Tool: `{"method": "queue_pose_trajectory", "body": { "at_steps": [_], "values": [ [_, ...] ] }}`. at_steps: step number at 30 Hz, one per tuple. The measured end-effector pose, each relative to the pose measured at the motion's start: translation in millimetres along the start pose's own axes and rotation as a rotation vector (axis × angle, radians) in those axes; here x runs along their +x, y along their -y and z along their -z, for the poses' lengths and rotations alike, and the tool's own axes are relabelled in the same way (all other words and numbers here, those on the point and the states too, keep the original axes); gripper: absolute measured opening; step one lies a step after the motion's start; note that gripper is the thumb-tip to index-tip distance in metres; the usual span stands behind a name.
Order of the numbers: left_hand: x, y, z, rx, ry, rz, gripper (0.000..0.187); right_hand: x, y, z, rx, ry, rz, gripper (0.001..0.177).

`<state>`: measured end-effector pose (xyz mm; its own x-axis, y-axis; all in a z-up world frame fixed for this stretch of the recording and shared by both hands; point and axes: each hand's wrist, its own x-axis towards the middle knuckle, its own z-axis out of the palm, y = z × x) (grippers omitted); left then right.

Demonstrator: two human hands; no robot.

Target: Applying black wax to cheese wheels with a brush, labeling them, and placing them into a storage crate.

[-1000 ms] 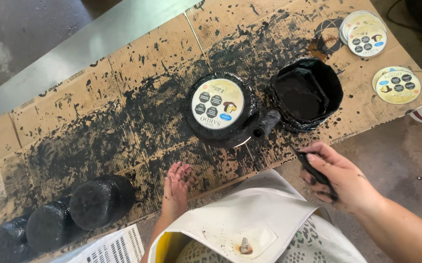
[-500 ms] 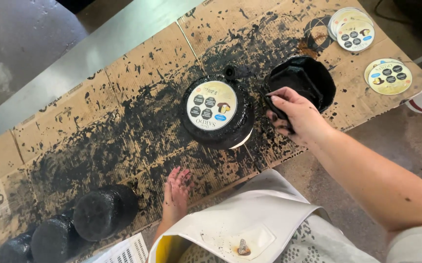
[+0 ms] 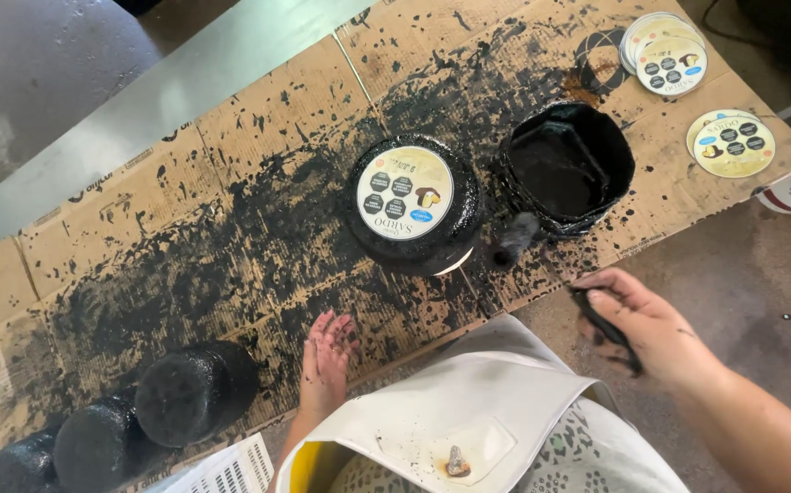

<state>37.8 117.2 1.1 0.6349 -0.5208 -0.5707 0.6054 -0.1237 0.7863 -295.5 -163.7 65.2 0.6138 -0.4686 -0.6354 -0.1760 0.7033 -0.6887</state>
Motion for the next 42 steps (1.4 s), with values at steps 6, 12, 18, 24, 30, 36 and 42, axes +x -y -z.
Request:
{"method": "queue_pose_trajectory", "body": {
  "at_steps": [6, 12, 18, 24, 30, 36, 42],
  "values": [
    [11, 7, 5, 0.082, 0.103, -0.030, 0.069, 5, 10, -11, 0.003, -0.139, 0.118, 0.011],
    [7, 7, 3, 0.076, 0.138, -0.033, 0.069, 17, -6, -41, -0.246, -0.120, 0.241, 0.018],
    [7, 30, 23, -0.019, 0.078, -0.045, 0.066, 44, -66, -24, -0.850, -0.282, 0.507, 0.030],
    [-9, 12, 11, 0.016, 0.000, 0.004, 0.063, 40, -89, -13, -0.635, -0.243, 0.563, 0.024],
    [9, 31, 23, -0.023, 0.050, -0.005, 0.067, 48, -78, -26, -0.784, -0.234, 0.555, 0.029],
    [6, 20, 17, 0.014, 0.043, -0.008, 0.066, 15, 12, -49, -0.449, -0.383, 0.046, 0.023],
    [9, 17, 0, 0.050, 0.006, 0.046, 0.069, 84, 73, -63, 0.039, -0.137, 0.095, 0.012]
  ]
}}
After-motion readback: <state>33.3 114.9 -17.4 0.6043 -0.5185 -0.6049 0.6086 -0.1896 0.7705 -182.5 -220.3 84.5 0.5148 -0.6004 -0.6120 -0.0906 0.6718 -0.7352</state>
